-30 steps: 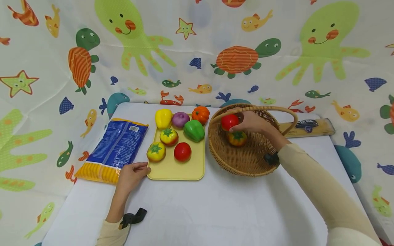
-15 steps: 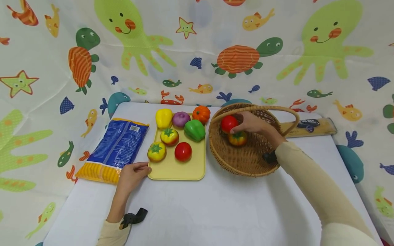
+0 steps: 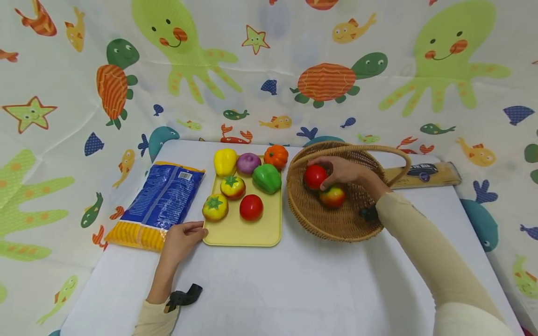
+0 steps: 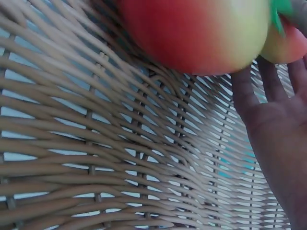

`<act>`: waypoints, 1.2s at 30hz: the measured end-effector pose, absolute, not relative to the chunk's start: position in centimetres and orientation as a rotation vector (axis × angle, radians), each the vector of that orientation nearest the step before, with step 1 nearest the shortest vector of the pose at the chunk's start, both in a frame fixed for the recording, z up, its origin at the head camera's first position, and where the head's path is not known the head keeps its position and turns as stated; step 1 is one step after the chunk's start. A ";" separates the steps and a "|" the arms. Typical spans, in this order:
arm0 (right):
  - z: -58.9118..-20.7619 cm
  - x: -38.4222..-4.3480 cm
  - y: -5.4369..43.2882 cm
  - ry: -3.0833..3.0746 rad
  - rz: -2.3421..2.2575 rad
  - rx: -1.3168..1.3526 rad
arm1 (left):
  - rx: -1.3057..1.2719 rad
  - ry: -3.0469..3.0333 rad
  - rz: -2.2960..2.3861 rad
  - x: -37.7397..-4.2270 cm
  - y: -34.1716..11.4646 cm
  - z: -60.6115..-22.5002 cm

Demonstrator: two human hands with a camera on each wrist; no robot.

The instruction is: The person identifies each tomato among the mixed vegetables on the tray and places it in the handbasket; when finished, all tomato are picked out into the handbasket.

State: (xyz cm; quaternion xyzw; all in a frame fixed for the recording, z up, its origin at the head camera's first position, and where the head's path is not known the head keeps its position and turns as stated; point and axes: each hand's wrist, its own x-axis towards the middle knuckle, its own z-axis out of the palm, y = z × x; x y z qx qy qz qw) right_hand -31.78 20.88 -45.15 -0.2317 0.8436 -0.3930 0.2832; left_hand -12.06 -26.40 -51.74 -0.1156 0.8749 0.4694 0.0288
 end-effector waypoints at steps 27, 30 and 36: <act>-44.2 -31.1 21.4 2.210 -1.141 -0.728 | -0.344 2.701 1.451 -12.1 -26.4 -51.8; -42.8 -30.6 21.1 2.273 -1.113 -0.694 | -0.350 2.699 1.449 -12.1 -26.4 -51.8; -40.1 -28.6 20.7 2.492 -0.992 -0.512 | -0.353 2.694 1.453 -12.1 -26.4 -51.8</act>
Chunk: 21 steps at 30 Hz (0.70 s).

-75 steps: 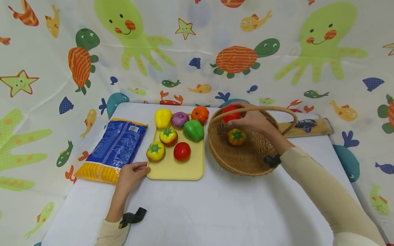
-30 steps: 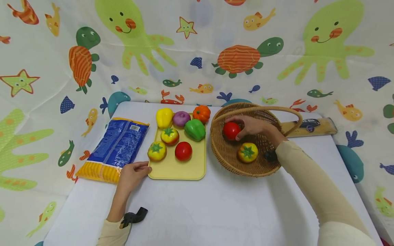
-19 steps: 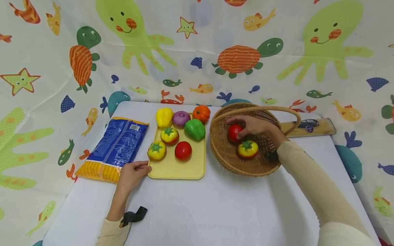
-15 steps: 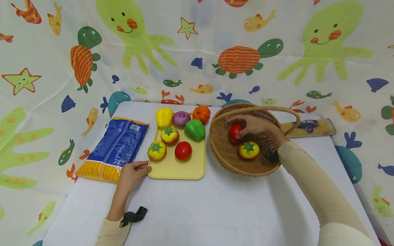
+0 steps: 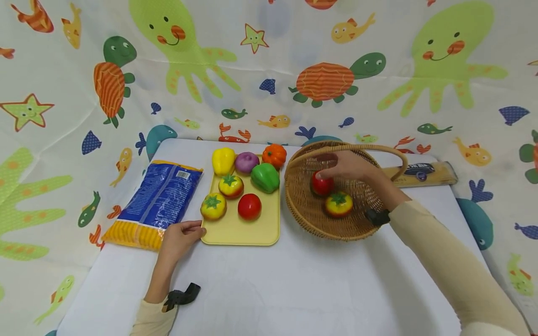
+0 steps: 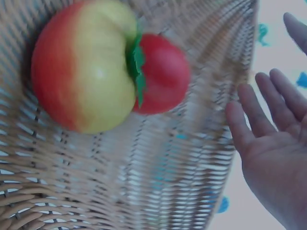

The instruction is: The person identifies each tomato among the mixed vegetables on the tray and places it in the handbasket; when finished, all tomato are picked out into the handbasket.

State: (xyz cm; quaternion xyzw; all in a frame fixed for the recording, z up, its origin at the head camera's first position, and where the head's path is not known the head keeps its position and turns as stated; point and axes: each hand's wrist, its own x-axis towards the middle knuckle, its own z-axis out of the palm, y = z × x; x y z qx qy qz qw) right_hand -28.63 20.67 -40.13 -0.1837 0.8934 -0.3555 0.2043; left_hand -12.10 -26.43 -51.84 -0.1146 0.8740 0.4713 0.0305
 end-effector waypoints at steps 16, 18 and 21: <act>-35.7 -18.3 17.9 2.517 -1.441 -0.740 | -0.378 2.695 1.436 -12.0 -26.5 -51.8; -35.7 -16.6 16.8 2.468 -1.542 -0.792 | -0.372 2.691 1.437 -12.1 -26.5 -51.8; -36.0 -14.2 14.8 2.395 -1.647 -0.866 | -0.371 2.689 1.431 -12.1 -26.5 -51.7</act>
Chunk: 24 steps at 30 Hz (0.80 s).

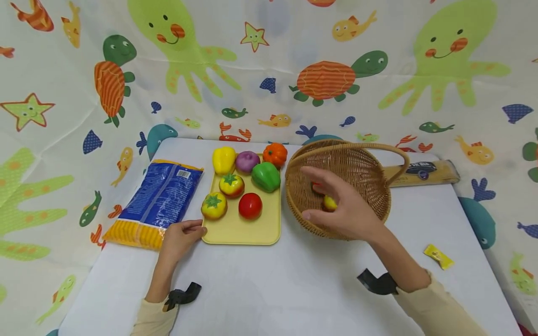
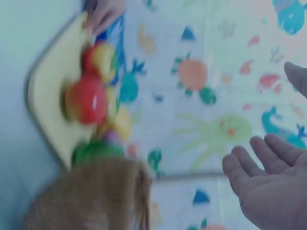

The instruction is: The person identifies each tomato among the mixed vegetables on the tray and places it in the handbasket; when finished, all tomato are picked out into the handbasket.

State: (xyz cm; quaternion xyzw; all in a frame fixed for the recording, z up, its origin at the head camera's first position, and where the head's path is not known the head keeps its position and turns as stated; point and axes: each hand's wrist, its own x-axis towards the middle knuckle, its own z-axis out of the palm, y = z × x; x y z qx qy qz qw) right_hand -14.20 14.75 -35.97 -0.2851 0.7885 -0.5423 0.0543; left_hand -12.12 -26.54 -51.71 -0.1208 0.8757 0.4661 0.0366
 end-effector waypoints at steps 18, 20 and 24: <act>-44.3 -12.1 3.4 2.412 -1.689 -0.613 | -0.367 2.721 1.439 -12.1 -26.6 -51.9; -45.5 -13.1 2.9 2.441 -1.695 -0.467 | -0.358 2.719 1.442 -12.1 -26.5 -51.9; -47.6 -14.8 2.0 2.471 -1.690 -0.281 | -0.358 2.717 1.438 -12.0 -26.3 -51.8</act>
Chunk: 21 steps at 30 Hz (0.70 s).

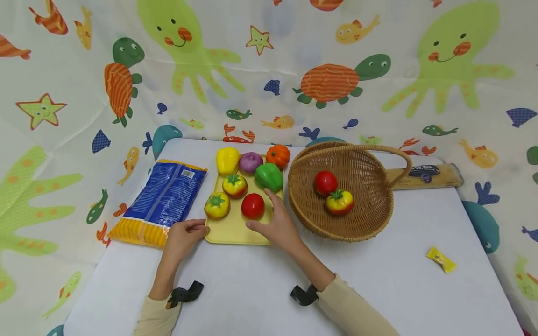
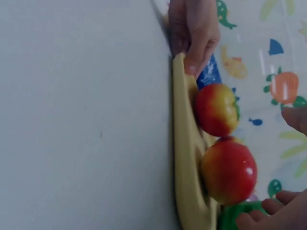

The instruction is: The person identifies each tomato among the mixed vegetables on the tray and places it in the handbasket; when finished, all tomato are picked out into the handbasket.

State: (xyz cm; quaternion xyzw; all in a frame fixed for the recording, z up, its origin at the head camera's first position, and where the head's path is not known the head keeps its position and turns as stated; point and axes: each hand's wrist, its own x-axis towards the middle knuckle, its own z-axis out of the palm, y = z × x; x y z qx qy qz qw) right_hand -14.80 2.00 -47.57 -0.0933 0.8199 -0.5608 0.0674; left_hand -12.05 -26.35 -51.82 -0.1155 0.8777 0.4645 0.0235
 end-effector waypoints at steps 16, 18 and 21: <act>-51.3 -18.0 0.2 2.518 -1.625 -0.184 | -0.339 2.721 1.418 -12.1 -26.3 -51.9; -51.6 -18.0 0.1 2.525 -1.620 -0.193 | -0.341 2.721 1.414 -12.2 -26.3 -51.9; -51.9 -18.0 -0.2 2.536 -1.615 -0.206 | -0.354 2.724 1.404 -12.1 -26.4 -51.8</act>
